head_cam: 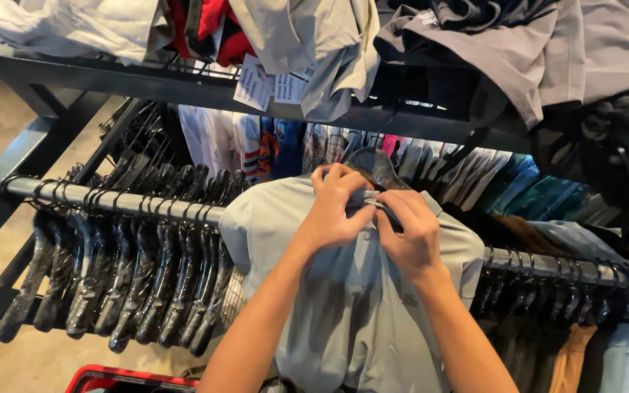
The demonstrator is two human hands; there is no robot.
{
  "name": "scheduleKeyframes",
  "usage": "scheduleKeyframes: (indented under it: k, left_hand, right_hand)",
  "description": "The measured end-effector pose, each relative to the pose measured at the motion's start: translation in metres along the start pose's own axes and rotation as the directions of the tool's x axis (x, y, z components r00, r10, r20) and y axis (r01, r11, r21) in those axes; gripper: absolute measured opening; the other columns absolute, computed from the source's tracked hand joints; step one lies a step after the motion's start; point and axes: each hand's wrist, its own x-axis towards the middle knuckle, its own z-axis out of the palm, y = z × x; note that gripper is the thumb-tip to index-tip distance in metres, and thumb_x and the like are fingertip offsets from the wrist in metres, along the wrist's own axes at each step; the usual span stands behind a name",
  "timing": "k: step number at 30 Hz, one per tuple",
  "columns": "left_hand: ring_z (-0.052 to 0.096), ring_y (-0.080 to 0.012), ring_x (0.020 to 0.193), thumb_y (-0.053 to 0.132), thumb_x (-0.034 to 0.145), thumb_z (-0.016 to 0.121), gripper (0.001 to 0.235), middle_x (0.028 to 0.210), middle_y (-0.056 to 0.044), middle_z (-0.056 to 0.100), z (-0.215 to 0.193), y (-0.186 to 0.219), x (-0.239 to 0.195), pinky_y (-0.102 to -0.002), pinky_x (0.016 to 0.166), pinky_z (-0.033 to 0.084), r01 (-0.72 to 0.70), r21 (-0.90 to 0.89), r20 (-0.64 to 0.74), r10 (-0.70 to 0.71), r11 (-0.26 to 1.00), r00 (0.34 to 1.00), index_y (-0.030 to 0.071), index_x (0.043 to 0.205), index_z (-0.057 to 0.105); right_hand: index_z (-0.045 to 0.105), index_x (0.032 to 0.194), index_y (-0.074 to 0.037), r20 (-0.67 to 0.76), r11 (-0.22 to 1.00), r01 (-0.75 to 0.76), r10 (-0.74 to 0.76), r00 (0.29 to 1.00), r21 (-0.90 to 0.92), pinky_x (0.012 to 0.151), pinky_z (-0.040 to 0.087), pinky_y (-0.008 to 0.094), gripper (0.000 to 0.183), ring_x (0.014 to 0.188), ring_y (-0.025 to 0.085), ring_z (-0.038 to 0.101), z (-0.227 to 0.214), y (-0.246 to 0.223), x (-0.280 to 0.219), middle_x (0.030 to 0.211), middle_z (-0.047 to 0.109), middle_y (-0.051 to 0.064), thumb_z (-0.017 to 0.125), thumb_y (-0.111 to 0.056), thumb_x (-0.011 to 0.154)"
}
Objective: Hanging and buttoning shirts on a clothing rack.
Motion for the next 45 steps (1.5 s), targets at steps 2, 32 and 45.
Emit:
scheduleKeyframes:
  k: [2,32,45]
  left_hand:
    - [0.054,-0.0202,0.11,0.034,0.081,0.072,0.023,0.094,0.0,0.066,-0.002,0.001,-0.002,-0.054,0.111,0.015,-0.014,0.022,0.009,0.014,1.0,1.0,0.02,0.098,0.065]
    - [0.066,-0.0261,0.083,0.008,0.089,0.073,0.01,0.084,-0.004,0.068,-0.011,0.046,-0.031,-0.035,0.085,0.052,0.001,-0.16,-0.311,-0.051,0.987,0.949,0.013,0.098,0.074]
    - [0.067,-0.0276,0.088,0.013,0.088,0.078,0.013,0.084,-0.006,0.066,-0.015,0.05,-0.037,-0.036,0.084,0.055,0.003,-0.191,-0.334,-0.068,0.982,0.94,0.012,0.101,0.075]
  right_hand:
    - [0.073,0.098,-0.002,0.019,1.0,0.014,-0.013,1.0,-0.015,0.077,0.058,0.043,0.011,0.084,0.035,0.071,0.002,0.003,-0.002,0.09,0.07,0.014,0.076,0.0,0.088]
    - [0.054,0.087,-0.009,0.38,0.904,0.31,-0.187,0.906,-0.295,0.075,0.043,0.038,0.022,0.075,0.028,0.054,-0.004,-0.001,0.016,0.076,0.047,0.006,0.041,-0.019,0.102]
    - [0.073,0.099,-0.009,0.504,0.947,-0.313,0.235,0.831,0.073,0.083,0.054,0.045,0.012,0.09,0.039,0.069,-0.02,0.013,0.022,0.091,0.075,0.011,0.076,-0.018,0.092]
